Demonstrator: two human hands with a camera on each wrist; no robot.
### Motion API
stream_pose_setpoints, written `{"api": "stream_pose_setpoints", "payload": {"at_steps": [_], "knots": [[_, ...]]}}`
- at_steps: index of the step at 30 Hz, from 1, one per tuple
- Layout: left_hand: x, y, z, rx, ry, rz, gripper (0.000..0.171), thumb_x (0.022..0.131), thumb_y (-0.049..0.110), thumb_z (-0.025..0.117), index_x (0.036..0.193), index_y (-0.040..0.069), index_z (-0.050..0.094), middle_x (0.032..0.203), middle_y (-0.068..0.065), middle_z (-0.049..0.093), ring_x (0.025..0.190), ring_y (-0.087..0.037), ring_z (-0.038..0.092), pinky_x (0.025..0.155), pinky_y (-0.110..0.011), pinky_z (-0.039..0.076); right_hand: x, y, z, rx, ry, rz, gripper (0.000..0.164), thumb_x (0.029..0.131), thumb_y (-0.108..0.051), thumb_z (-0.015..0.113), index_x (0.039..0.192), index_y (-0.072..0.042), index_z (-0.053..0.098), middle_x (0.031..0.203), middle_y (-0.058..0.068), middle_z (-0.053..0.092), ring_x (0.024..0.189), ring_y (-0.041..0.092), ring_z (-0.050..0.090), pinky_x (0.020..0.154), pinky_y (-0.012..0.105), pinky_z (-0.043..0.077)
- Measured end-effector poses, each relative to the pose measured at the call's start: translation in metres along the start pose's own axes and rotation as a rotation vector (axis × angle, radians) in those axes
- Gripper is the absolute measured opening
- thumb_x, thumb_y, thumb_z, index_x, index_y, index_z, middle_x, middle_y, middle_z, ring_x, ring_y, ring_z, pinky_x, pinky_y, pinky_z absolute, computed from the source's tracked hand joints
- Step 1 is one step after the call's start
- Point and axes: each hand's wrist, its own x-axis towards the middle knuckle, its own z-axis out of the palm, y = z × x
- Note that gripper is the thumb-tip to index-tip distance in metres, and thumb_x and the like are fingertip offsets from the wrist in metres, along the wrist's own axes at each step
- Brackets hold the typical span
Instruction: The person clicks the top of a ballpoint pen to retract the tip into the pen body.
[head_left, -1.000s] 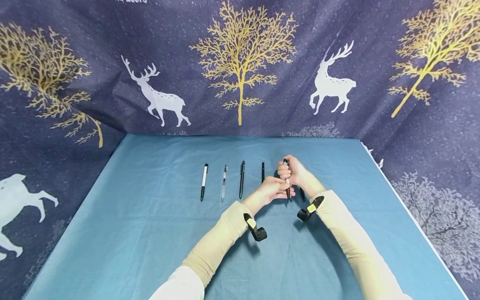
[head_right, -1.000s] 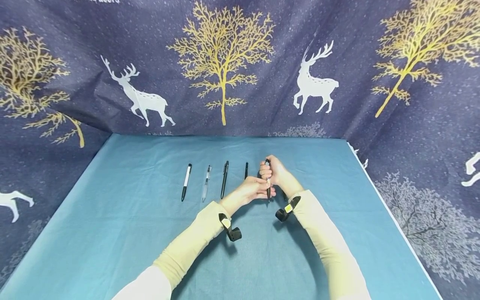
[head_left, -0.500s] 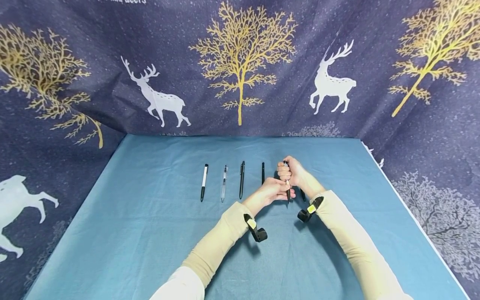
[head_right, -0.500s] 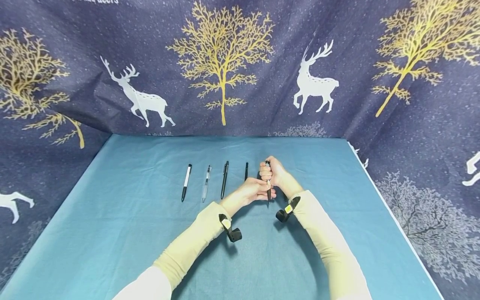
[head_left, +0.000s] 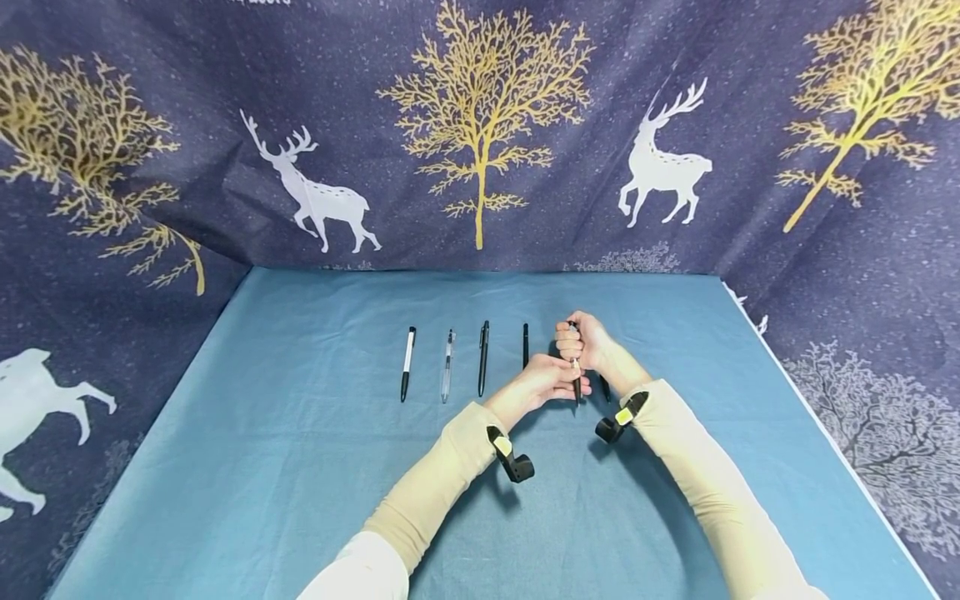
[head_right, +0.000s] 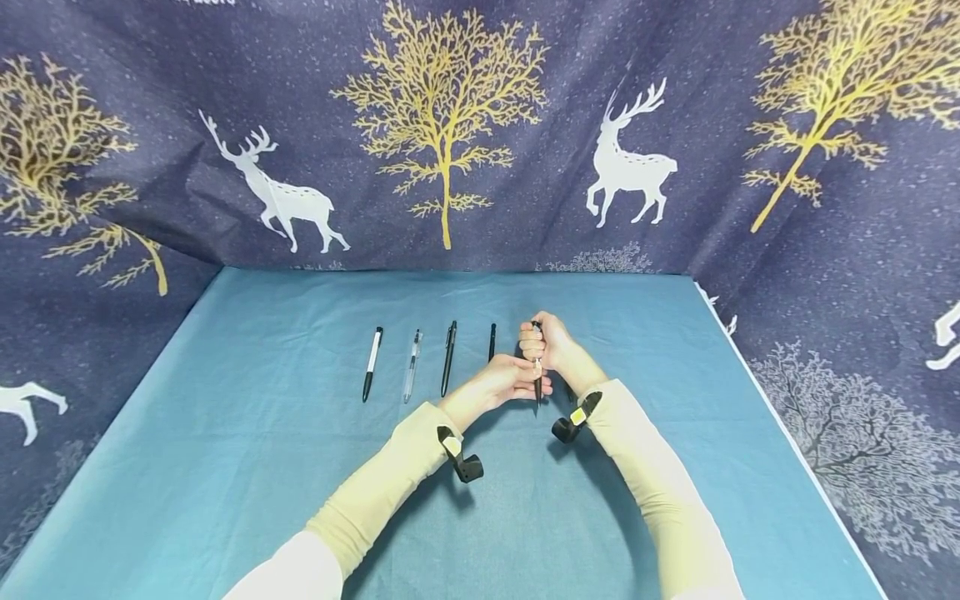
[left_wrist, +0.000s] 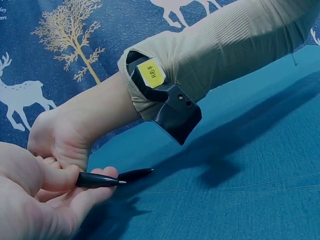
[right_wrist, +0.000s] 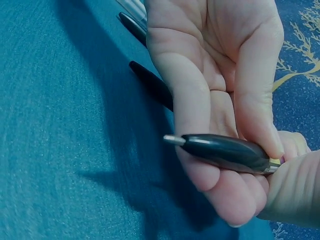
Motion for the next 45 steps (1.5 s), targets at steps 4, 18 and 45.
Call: {"api": "stream_pose_setpoints", "payload": {"at_steps": [4,18,45], "knots": [[0.0012,0.0007,-0.0005,-0.002,0.008,-0.011,0.03,0.096,-0.002,0.054,0.123,-0.014,0.057,0.123,-0.035,0.057,0.118,-0.042,0.056,0.099,-0.045,0.051,-0.0003,-0.0008,0.001,0.005,0.005,0.0,0.043,0.102,-0.022,0.013,0.064,-0.017,0.032,0.06,-0.01,0.014,0.055,0.005,0.004,0.048,0.019,0.004],[0.0021,0.0013,-0.0004,-0.004,0.034,-0.018,0.026,0.095,0.0,0.056,0.118,-0.012,0.061,0.119,-0.032,0.061,0.113,-0.038,0.062,0.095,-0.043,0.054,0.0028,-0.0012,-0.006,0.007,-0.103,0.046,0.047,0.101,-0.023,0.005,0.064,-0.017,0.033,0.053,-0.011,0.024,0.05,0.004,0.008,0.045,0.017,0.009],[0.0034,-0.0045,-0.0017,0.037,0.049,0.034,0.026,0.095,0.002,0.058,0.115,-0.013,0.062,0.111,-0.03,0.066,0.102,-0.034,0.069,0.089,-0.038,0.057,0.0046,-0.0029,-0.0038,0.045,0.004,0.034,0.055,0.105,-0.037,0.008,0.062,-0.017,0.035,0.054,-0.011,0.02,0.053,0.003,0.006,0.044,0.017,0.009]]}}
